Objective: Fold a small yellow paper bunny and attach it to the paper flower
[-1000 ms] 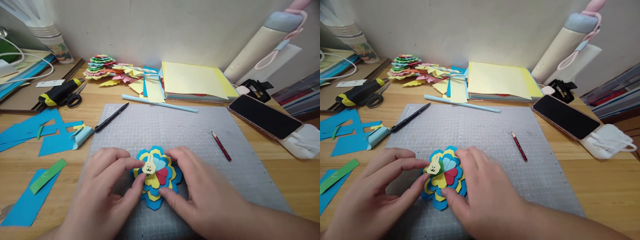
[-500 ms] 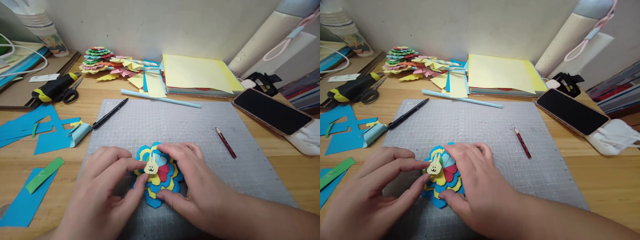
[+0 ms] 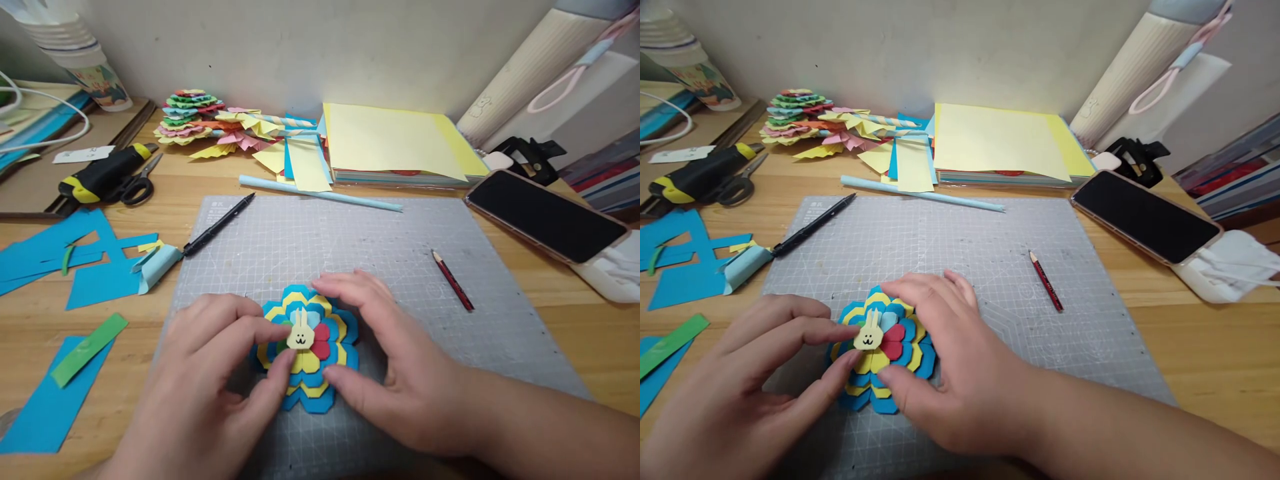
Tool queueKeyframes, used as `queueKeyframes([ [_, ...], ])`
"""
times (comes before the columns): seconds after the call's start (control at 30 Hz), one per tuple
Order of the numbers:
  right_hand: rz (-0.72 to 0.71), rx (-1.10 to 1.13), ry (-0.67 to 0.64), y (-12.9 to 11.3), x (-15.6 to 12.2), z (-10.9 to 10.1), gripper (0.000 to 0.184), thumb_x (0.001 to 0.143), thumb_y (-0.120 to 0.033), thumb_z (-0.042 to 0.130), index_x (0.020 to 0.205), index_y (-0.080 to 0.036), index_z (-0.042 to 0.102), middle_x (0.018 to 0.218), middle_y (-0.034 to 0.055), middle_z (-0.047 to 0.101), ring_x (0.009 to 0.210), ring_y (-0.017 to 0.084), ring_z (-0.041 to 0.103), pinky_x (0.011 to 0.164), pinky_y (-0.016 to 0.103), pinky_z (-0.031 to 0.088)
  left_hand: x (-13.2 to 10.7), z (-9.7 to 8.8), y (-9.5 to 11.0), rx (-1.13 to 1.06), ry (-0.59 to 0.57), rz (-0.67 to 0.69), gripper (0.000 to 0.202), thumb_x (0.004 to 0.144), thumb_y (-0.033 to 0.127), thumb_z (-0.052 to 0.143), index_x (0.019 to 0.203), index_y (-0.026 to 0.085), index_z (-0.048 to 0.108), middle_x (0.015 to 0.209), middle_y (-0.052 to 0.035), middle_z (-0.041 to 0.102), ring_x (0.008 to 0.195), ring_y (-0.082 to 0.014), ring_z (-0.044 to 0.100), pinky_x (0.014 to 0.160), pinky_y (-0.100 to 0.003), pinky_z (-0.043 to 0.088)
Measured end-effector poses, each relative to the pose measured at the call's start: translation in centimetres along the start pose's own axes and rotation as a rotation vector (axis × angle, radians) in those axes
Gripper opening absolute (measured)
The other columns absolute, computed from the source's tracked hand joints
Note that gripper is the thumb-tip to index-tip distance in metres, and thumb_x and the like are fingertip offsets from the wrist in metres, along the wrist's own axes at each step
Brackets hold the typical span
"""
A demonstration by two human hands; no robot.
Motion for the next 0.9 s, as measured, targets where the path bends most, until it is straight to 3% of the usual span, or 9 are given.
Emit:
queueKeyframes([
  [0.1, -0.028, -0.020, 0.152, -0.1, 0.0, -0.5, 0.034, 0.085, -0.018, 0.056, 0.119, -0.023, 0.052, 0.124, 0.0076, 0.058, 0.121, 0.022, 0.050, 0.112, 0.050, 0.024, 0.0, 0.0, 0.0, -0.029, -0.013, -0.011, 0.009, 0.086, 0.022, 0.060, 0.094, 0.024, 0.059, 0.089, -0.0010, 0.057, 0.083, -0.0185, 0.053, 0.069, -0.034, 0.044],
  [0.23, -0.042, -0.070, 0.184, -0.3, 0.0, -0.6, 0.018, 0.086, -0.016, 0.056, 0.100, -0.024, 0.065, 0.118, 0.0046, 0.062, 0.116, 0.022, 0.054, 0.110, 0.050, 0.023, 0.1, 0.1, 0.1, -0.054, -0.044, -0.027, 0.009, 0.086, 0.022, 0.060, 0.094, 0.024, 0.059, 0.089, -0.0011, 0.057, 0.083, -0.0187, 0.054, 0.068, -0.034, 0.045],
  [0.47, -0.106, -0.179, 0.203, -0.9, -0.4, -0.7, 0.018, 0.085, -0.021, 0.060, 0.092, -0.031, 0.073, 0.117, -0.0012, 0.066, 0.120, 0.026, 0.051, 0.111, 0.054, 0.019, 0.1, 0.2, 0.2, -0.057, -0.050, -0.037, 0.009, 0.084, 0.019, 0.062, 0.092, 0.023, 0.058, 0.089, -0.0018, 0.056, 0.084, -0.0192, 0.053, 0.070, -0.035, 0.046],
  [0.67, -0.127, -0.278, 0.131, -1.3, -0.5, -0.5, 0.027, 0.083, -0.025, 0.060, 0.105, -0.036, 0.071, 0.128, -0.0021, 0.061, 0.127, 0.030, 0.045, 0.111, 0.058, 0.016, 0.4, 0.3, 0.4, -0.075, -0.049, -0.042, 0.005, 0.085, 0.019, 0.061, 0.088, 0.022, 0.060, 0.086, -0.0015, 0.057, 0.082, -0.0188, 0.055, 0.070, -0.036, 0.047],
  [0.9, -0.113, -0.280, 0.186, -1.3, -0.6, -0.8, 0.028, 0.083, -0.020, 0.056, 0.103, -0.032, 0.072, 0.126, 0.0012, 0.063, 0.124, 0.031, 0.048, 0.109, 0.060, 0.019, 0.4, -0.1, 0.4, -0.064, -0.022, -0.035, 0.007, 0.085, 0.016, 0.059, 0.086, 0.023, 0.059, 0.085, -0.0007, 0.057, 0.080, -0.0175, 0.055, 0.067, -0.034, 0.047],
])
Point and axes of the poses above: each hand's wrist, its own x-axis towards the middle knuckle, its own z-axis out of the palm, y = z × x, the point moved 2 cm from there along x, towards the middle knuckle
